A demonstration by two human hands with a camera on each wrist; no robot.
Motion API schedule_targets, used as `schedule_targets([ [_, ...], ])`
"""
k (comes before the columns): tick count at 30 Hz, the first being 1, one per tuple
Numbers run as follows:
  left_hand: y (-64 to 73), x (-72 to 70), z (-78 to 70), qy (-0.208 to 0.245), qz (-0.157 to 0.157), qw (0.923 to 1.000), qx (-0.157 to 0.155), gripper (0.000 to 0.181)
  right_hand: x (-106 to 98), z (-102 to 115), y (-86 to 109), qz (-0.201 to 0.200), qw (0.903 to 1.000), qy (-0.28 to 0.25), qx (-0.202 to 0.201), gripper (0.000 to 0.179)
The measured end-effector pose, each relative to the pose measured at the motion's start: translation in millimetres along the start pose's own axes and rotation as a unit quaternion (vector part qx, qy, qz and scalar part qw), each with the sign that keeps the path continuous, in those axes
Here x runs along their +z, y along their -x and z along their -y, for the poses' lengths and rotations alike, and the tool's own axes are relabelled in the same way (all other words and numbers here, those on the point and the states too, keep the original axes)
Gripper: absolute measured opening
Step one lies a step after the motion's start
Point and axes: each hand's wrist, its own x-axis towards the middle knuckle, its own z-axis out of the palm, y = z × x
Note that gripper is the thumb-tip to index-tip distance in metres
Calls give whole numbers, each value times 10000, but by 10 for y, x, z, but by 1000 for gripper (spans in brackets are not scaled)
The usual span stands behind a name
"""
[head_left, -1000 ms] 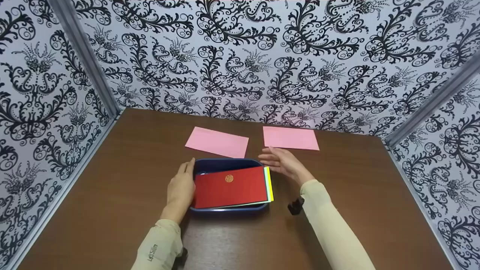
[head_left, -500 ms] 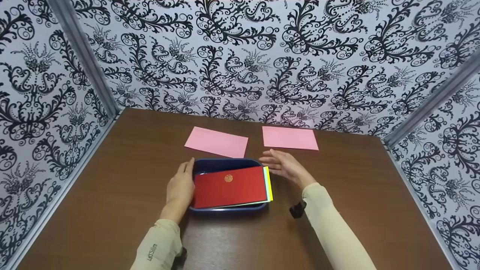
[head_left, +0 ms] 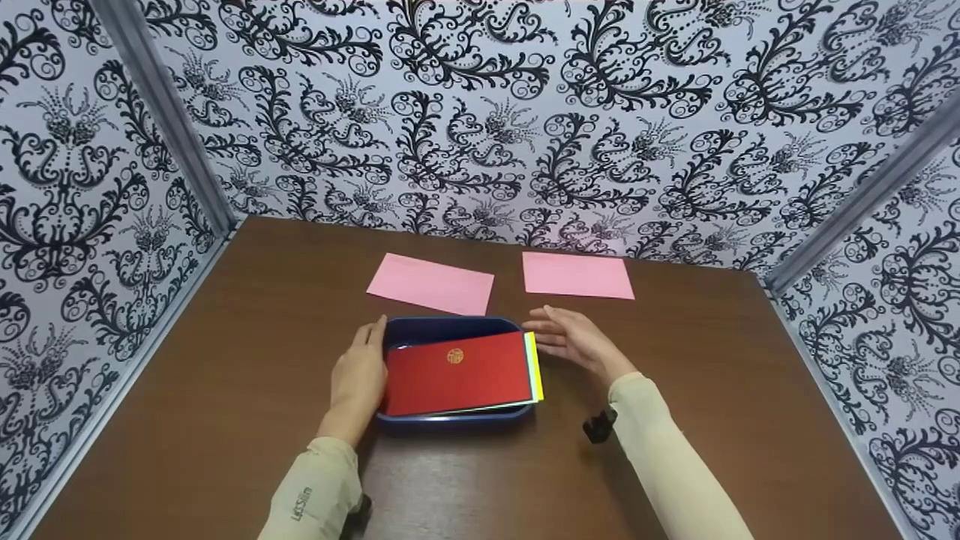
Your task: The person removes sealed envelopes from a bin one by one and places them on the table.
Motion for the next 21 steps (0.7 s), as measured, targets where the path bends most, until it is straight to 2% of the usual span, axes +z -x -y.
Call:
schedule_targets([
  [5, 0, 0, -4, 45, -63, 10000, 29, 60, -18, -60, 11, -9, 9999, -136, 14, 62],
  [11, -6, 3, 7, 22, 21, 10000, -17, 60, -18, -109, 23, -32, 9995, -303, 8, 61],
  [21, -12, 0, 6, 17, 63, 10000, 2, 62, -1, -132, 76, -67, 9996, -279, 4, 58],
])
